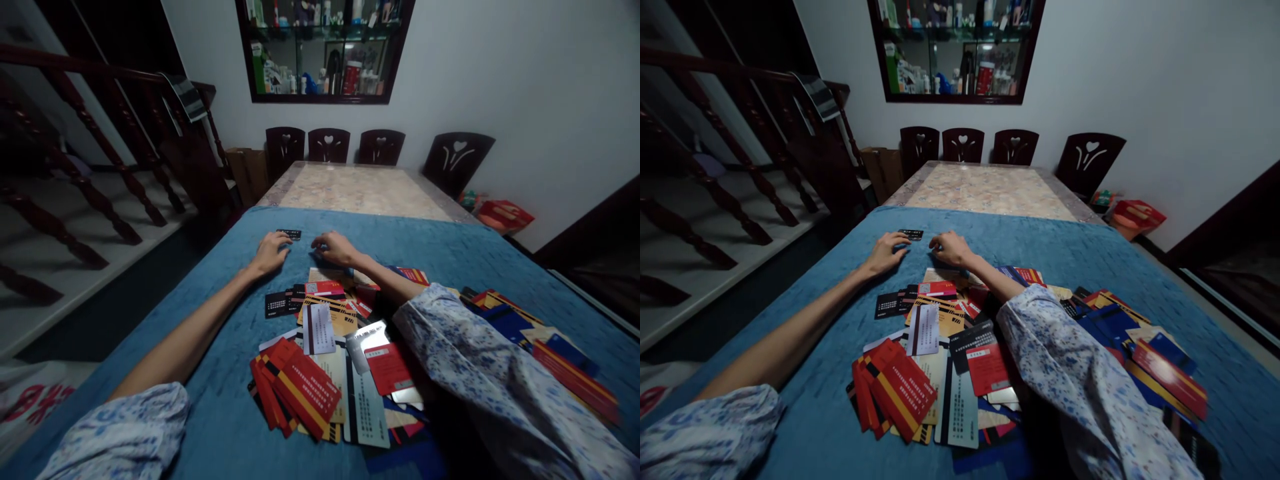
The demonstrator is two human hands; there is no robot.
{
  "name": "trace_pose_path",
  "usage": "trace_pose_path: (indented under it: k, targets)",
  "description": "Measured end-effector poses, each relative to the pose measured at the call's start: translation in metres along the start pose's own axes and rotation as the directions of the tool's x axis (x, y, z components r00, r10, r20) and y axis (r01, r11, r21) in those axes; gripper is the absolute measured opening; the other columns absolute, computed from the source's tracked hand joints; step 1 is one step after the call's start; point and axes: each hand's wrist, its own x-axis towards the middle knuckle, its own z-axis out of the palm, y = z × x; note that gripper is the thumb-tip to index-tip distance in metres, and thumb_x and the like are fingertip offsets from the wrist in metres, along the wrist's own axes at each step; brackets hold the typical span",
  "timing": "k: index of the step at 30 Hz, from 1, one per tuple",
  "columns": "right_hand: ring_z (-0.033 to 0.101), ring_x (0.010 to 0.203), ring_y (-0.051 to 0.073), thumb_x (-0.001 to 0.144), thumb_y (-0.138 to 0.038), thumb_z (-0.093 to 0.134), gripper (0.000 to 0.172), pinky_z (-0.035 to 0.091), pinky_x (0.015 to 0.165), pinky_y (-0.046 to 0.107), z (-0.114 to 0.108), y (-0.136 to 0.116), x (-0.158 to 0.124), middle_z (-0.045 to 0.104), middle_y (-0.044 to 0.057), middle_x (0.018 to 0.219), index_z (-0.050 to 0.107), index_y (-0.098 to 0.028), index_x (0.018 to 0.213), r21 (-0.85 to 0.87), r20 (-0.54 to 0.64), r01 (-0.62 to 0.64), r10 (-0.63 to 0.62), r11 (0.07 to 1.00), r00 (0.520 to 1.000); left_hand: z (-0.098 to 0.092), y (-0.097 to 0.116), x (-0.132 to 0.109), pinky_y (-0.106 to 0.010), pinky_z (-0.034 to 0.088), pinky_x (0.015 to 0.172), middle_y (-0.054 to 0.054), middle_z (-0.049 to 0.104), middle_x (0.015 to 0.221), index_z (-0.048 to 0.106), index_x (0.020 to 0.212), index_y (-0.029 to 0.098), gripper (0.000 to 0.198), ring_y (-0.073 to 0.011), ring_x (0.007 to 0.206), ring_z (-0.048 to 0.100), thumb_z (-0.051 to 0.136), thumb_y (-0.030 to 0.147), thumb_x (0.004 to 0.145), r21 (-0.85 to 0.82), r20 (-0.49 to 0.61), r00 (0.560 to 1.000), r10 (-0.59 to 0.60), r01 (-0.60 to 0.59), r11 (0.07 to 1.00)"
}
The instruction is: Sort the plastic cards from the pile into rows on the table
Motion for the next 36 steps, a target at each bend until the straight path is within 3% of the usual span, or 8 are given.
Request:
trace_pose_path:
  k: [9,14,21,25,32,36]
  targets:
    - [0.06,0.109,0.025,0.09,-0.024,0.055,0.028,0.042,0.086,0.032,-0.014,0.002,-0.044,0.074,0.005,0.112,0.075,-0.026,0.11,-0.138,0.034,-0.011,0.016,0.99,0.999,0.0,0.047,-0.017,-0.044,0.045,0.104,-0.006,0.074,0.112,0.078,0.094,0.02,0.022,-0.0242,0.11,0.061,0.059,0.016,0.082,-0.111,0.041,0.992,0.115,-0.11,0.988]
    - [0.062,0.108,0.026,0.088,-0.028,0.06,0.024,0.044,0.081,0.032,-0.024,0.003,-0.062,0.075,0.005,0.111,0.076,-0.028,0.106,-0.165,0.098,-0.041,0.058,0.985,0.994,0.003,0.067,-0.024,-0.043,0.044,0.1,-0.006,0.076,0.104,0.079,0.091,0.022,0.022,-0.0243,0.106,0.059,0.059,0.017,0.083,-0.167,0.144,0.97,0.198,-0.173,0.971]
    - [0.066,0.1,0.024,0.084,-0.038,0.067,0.03,0.046,0.075,0.029,-0.027,0.007,-0.067,0.074,0.007,0.113,0.075,-0.028,0.111,-0.136,0.242,-0.047,0.08,0.99,0.967,0.01,0.066,-0.027,-0.048,0.034,0.104,-0.005,0.077,0.11,0.08,0.092,0.025,0.024,-0.0274,0.117,0.052,0.056,0.021,0.088,-0.167,0.277,0.928,0.249,-0.209,0.964]
    - [0.065,0.103,0.026,0.084,-0.035,0.066,0.028,0.047,0.077,0.031,-0.022,0.005,-0.066,0.073,0.008,0.114,0.076,-0.028,0.109,-0.15,0.235,-0.053,0.087,0.987,0.968,0.009,0.065,-0.027,-0.053,0.027,0.106,-0.005,0.075,0.117,0.079,0.098,0.028,0.027,-0.0305,0.125,0.047,0.054,0.022,0.091,-0.08,0.298,0.923,0.243,-0.23,0.97]
    - [0.062,0.111,0.026,0.091,-0.03,0.059,0.028,0.046,0.079,0.032,-0.011,-0.004,-0.068,0.069,0.009,0.121,0.07,-0.027,0.116,-0.119,0.151,-0.165,0.182,0.979,0.972,0.004,0.069,-0.027,-0.057,0.026,0.106,-0.007,0.062,0.14,0.077,0.106,0.031,0.027,-0.0325,0.13,0.044,0.055,0.024,0.092,0.101,0.295,0.922,0.251,-0.291,0.951]
    - [0.061,0.11,0.026,0.092,-0.032,0.056,0.031,0.045,0.08,0.032,-0.015,-0.002,-0.068,0.068,0.01,0.121,0.068,-0.025,0.12,-0.117,0.181,-0.131,0.15,0.985,0.972,0.0,0.069,-0.027,-0.057,0.027,0.107,-0.008,0.061,0.14,0.075,0.112,0.029,0.028,-0.0321,0.131,0.044,0.052,0.03,0.096,0.106,0.343,0.904,0.256,-0.307,0.946]
